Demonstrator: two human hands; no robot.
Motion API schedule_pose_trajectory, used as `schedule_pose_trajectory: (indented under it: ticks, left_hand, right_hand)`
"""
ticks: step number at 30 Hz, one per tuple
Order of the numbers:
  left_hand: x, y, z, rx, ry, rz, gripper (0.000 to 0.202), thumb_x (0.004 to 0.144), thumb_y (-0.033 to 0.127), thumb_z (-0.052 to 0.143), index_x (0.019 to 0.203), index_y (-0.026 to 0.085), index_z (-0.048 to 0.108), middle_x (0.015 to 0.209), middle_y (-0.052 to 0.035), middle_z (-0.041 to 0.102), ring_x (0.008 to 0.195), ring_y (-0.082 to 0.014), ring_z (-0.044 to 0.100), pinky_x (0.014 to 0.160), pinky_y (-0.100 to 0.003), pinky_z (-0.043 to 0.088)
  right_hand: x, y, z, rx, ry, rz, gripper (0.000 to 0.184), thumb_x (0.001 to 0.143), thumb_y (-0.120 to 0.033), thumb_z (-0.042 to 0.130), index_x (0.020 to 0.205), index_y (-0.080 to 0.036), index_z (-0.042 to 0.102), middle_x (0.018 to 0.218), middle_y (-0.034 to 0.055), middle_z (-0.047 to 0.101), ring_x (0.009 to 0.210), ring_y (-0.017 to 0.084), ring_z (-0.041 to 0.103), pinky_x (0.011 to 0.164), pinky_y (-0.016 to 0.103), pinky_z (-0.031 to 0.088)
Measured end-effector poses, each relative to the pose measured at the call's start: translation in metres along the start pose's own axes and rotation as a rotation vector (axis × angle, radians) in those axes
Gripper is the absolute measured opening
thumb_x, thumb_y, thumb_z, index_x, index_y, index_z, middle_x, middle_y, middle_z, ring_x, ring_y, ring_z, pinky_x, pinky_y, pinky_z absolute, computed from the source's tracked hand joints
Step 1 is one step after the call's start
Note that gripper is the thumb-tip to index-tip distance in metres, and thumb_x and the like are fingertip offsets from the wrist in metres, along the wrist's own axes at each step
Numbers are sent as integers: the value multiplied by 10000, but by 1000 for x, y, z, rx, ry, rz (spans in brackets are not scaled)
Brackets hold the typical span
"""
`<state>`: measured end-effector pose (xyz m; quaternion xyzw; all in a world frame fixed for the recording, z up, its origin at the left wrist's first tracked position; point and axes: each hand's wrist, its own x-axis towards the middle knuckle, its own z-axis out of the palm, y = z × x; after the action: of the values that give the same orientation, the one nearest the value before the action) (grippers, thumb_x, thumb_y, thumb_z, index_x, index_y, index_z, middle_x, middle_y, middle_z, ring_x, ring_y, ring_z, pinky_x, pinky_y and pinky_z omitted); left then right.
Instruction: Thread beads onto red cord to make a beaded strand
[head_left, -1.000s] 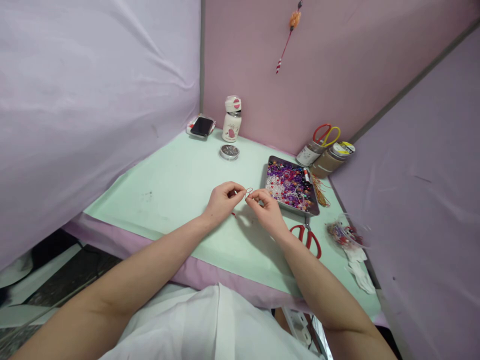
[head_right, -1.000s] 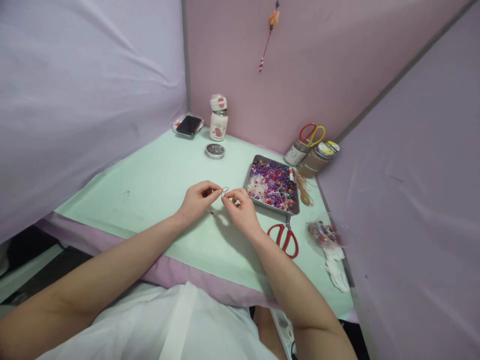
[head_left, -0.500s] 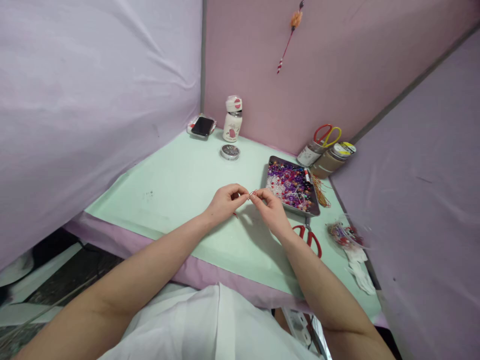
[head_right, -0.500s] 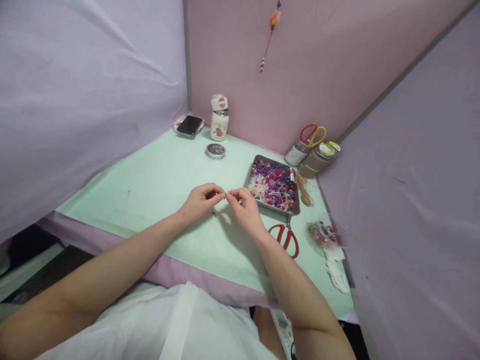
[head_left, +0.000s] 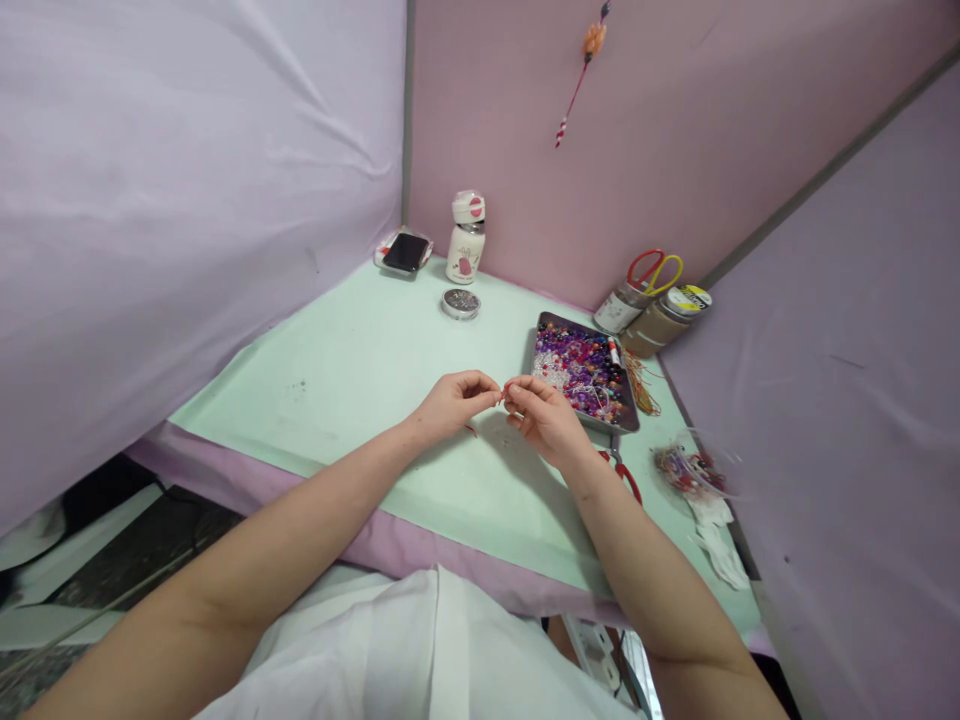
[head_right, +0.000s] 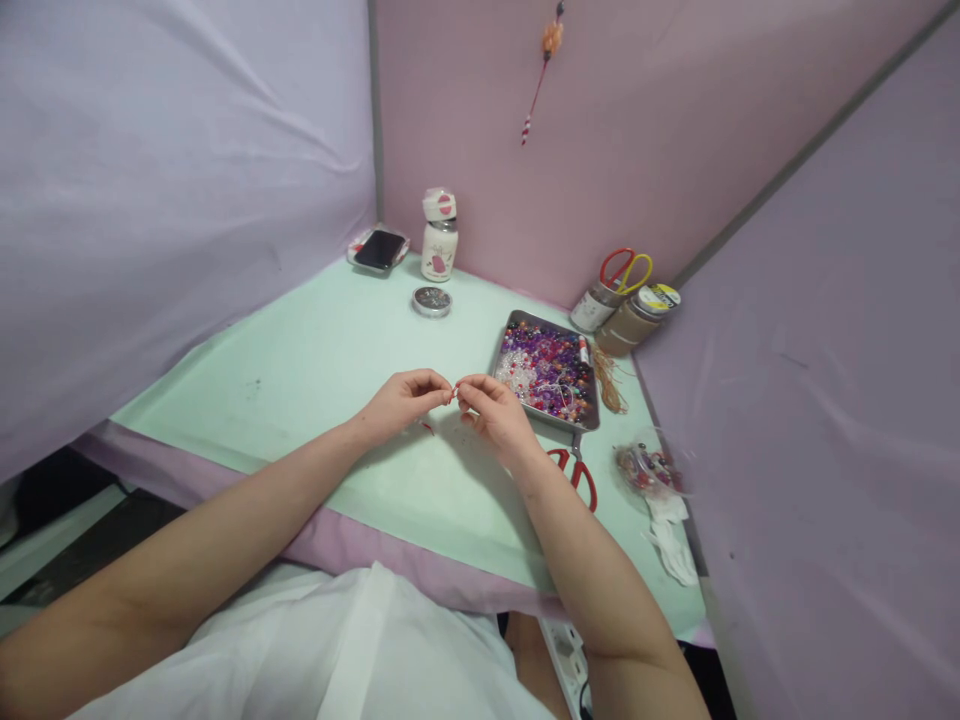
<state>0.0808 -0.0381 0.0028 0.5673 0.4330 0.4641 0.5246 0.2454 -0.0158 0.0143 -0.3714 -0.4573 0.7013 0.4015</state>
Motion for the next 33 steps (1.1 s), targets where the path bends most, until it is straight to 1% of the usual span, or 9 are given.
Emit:
schedule_pose_trajectory:
  ticks: [7, 12, 17, 21, 26, 30, 33]
  left_hand:
    - [-2, 4, 1, -25, -21, -42, 286, 722, 408, 607, 837, 146, 622, 771, -15, 596, 667, -109, 529, 508, -198, 427]
    - [-3, 6, 1, -97, -58, -99, 286, 700, 414, 646, 799, 147, 624, 658, 22, 538, 540, -65, 433, 491, -199, 383]
    - [0, 0, -1, -284, -167, -162, 283, 693, 401, 688, 779, 141, 616, 592, 43, 460, 479, -40, 333, 471, -200, 294]
    - [0, -2, -3, -414, -302, -213, 256, 701, 350, 703, 738, 120, 597, 647, 22, 477, 494, -28, 304, 466, -200, 224]
    - [0, 0, -5, -440, -467, -309, 249, 696, 328, 706, 690, 117, 574, 623, 26, 462, 481, -28, 271, 455, -210, 180]
    - [-2, 4, -4, -411, -498, -393, 253, 676, 322, 713, 664, 120, 561, 583, 38, 434, 467, -29, 251, 445, -215, 160]
    - [-2, 5, -3, -395, -477, -397, 247, 666, 307, 713, 638, 129, 544, 549, 49, 396, 459, -31, 246, 443, -219, 151]
  right_hand:
    - [1, -2, -1, 68, -22, 47, 160, 685, -301, 718, 723, -197, 602, 670, -32, 545, 615, 81, 464, 502, 192, 330]
    - [4, -2, -5, 83, -22, 90, 166, 680, -288, 713, 711, -192, 581, 654, -37, 529, 593, 77, 452, 472, 189, 301]
    - [3, 1, -6, 47, -21, 75, 194, 660, -302, 737, 743, -198, 595, 652, -38, 526, 591, 78, 454, 477, 192, 303]
    - [2, 3, -4, -8, -9, 48, 209, 646, -318, 751, 742, -202, 606, 673, -35, 548, 608, 84, 484, 515, 202, 350]
    - [0, 5, 1, -120, -27, 10, 220, 643, -355, 750, 738, -207, 617, 658, -35, 557, 581, 92, 499, 562, 241, 405]
    - [-2, 7, 4, -187, -63, -32, 226, 656, -384, 733, 739, -203, 628, 640, -28, 566, 553, 92, 488, 553, 248, 411]
    - [-2, 8, 3, -224, -63, -59, 231, 669, -404, 719, 757, -207, 637, 665, -17, 580, 567, 96, 492, 548, 245, 410]
